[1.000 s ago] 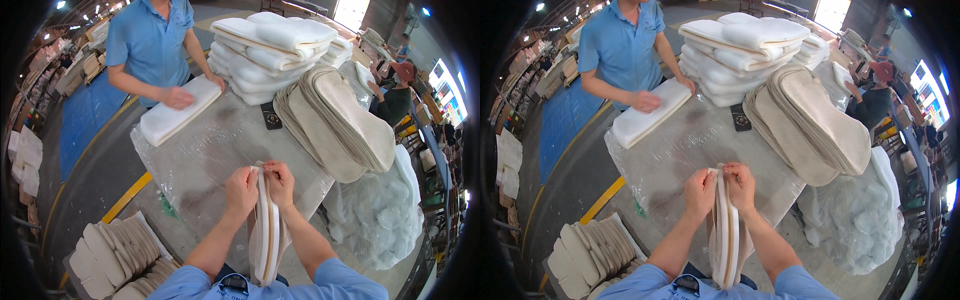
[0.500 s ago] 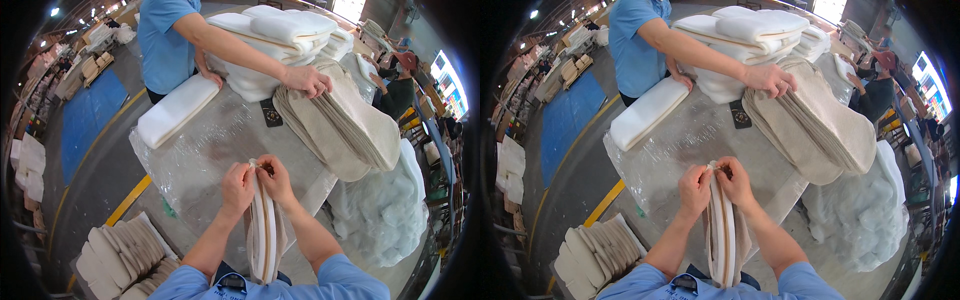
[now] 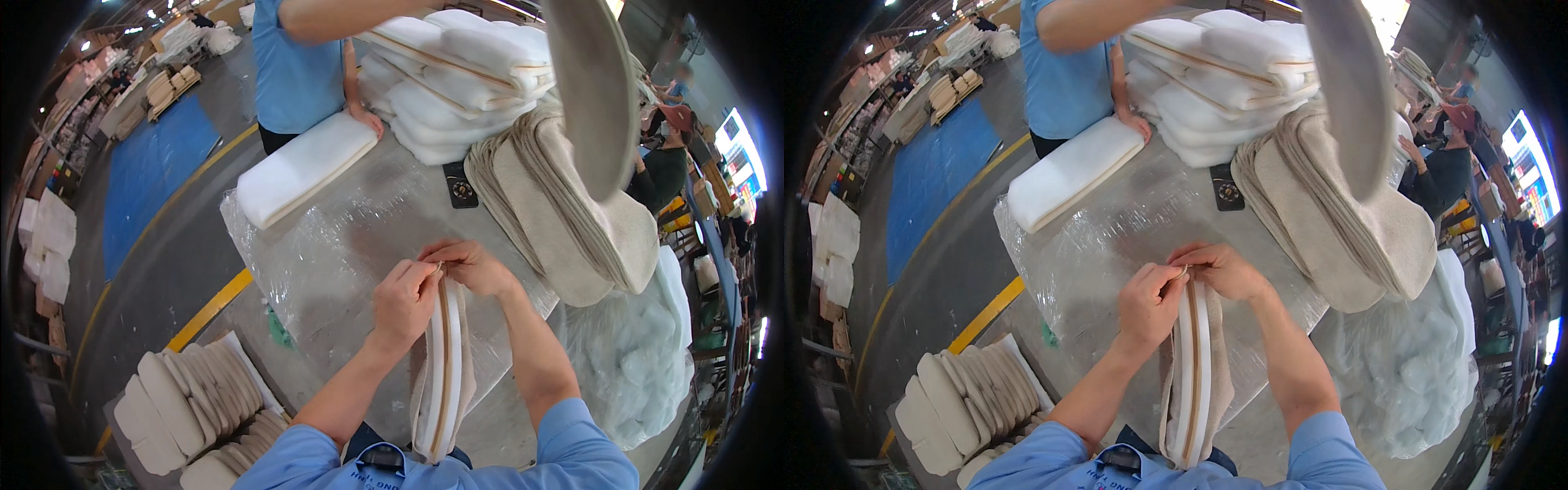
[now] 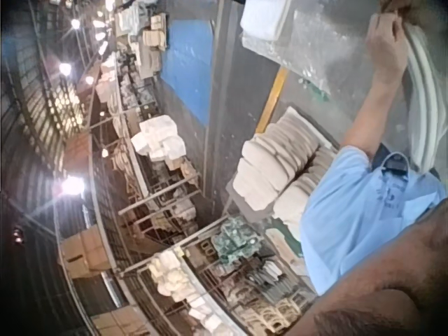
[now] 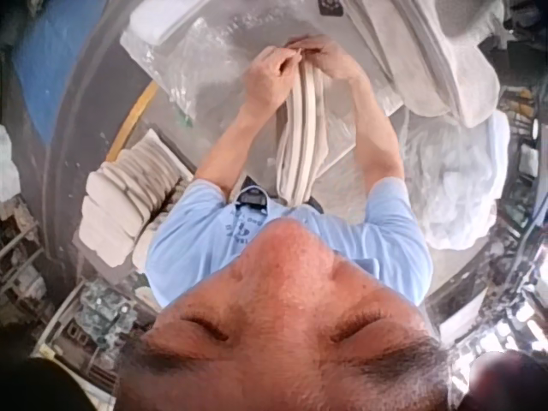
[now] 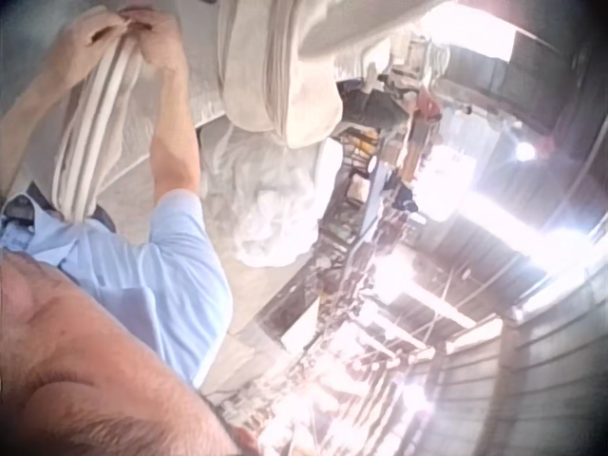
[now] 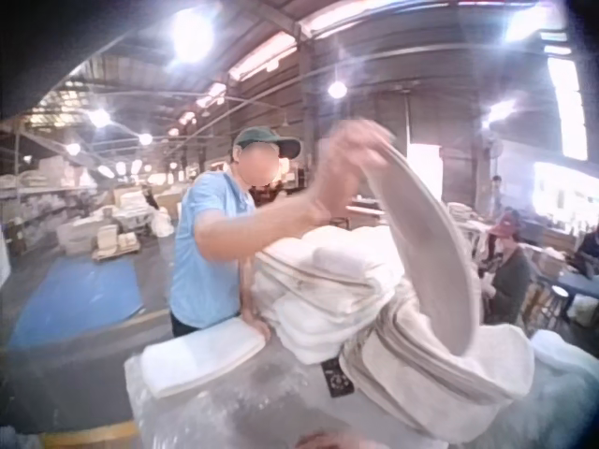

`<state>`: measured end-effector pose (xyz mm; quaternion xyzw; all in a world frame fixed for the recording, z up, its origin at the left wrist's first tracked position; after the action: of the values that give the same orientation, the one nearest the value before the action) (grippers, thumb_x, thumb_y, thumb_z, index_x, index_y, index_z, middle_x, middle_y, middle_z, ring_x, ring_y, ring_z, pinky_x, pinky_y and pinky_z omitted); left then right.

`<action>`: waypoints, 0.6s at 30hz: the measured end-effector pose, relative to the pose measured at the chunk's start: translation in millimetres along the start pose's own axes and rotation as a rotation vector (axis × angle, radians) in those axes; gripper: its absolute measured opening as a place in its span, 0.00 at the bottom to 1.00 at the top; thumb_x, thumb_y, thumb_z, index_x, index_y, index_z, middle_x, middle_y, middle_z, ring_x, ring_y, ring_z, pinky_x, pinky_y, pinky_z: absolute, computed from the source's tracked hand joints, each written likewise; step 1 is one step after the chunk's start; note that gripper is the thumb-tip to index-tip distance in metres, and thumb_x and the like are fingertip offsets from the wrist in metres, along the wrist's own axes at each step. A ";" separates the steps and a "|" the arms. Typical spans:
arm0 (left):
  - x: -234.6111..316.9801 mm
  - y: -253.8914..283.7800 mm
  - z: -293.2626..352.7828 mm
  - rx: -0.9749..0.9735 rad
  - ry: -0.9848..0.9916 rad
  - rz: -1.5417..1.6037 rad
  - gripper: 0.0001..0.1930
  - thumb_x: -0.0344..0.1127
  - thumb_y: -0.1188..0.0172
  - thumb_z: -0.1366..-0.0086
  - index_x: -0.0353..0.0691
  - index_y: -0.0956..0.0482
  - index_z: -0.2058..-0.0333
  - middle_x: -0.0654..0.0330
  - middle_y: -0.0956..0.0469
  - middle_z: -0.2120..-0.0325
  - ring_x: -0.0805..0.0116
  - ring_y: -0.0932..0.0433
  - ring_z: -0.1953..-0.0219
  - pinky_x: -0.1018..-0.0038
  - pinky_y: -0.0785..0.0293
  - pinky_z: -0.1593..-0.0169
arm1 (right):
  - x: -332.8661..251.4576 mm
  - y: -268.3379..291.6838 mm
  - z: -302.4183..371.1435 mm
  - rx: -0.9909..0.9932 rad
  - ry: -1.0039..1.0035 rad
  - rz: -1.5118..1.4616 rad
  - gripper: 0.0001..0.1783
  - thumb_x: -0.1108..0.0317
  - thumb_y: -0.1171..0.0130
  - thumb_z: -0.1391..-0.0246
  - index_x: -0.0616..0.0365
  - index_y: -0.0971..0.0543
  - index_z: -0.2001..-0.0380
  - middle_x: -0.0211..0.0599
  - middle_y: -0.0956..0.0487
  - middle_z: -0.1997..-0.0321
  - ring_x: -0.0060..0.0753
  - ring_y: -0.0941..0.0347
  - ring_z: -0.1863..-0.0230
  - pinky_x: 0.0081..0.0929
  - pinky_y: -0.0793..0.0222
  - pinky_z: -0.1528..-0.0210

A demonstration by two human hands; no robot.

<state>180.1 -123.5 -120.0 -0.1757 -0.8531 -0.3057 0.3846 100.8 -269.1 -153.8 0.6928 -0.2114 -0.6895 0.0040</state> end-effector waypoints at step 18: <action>-110.2 -144.9 165.5 -0.530 1.257 1.481 0.29 0.57 0.56 0.20 0.39 0.32 0.34 0.57 0.24 0.44 0.65 0.21 0.47 0.67 0.23 0.42 | -52.2 -38.9 69.4 0.710 0.222 0.233 0.07 0.81 0.39 0.47 0.61 0.16 0.67 0.39 0.14 0.58 0.36 0.19 0.61 0.30 0.23 0.57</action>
<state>82.5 -130.8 -345.7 -0.5484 -0.0761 -0.2067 0.8067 47.7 -198.2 -119.1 0.6926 -0.5126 -0.4893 -0.1349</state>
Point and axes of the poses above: each hand's wrist, its own z-axis away from the middle knuckle, its own y-axis out of the back of the hand, x = y × z, the point moved 6 cm from there along -z, towards the middle knuckle
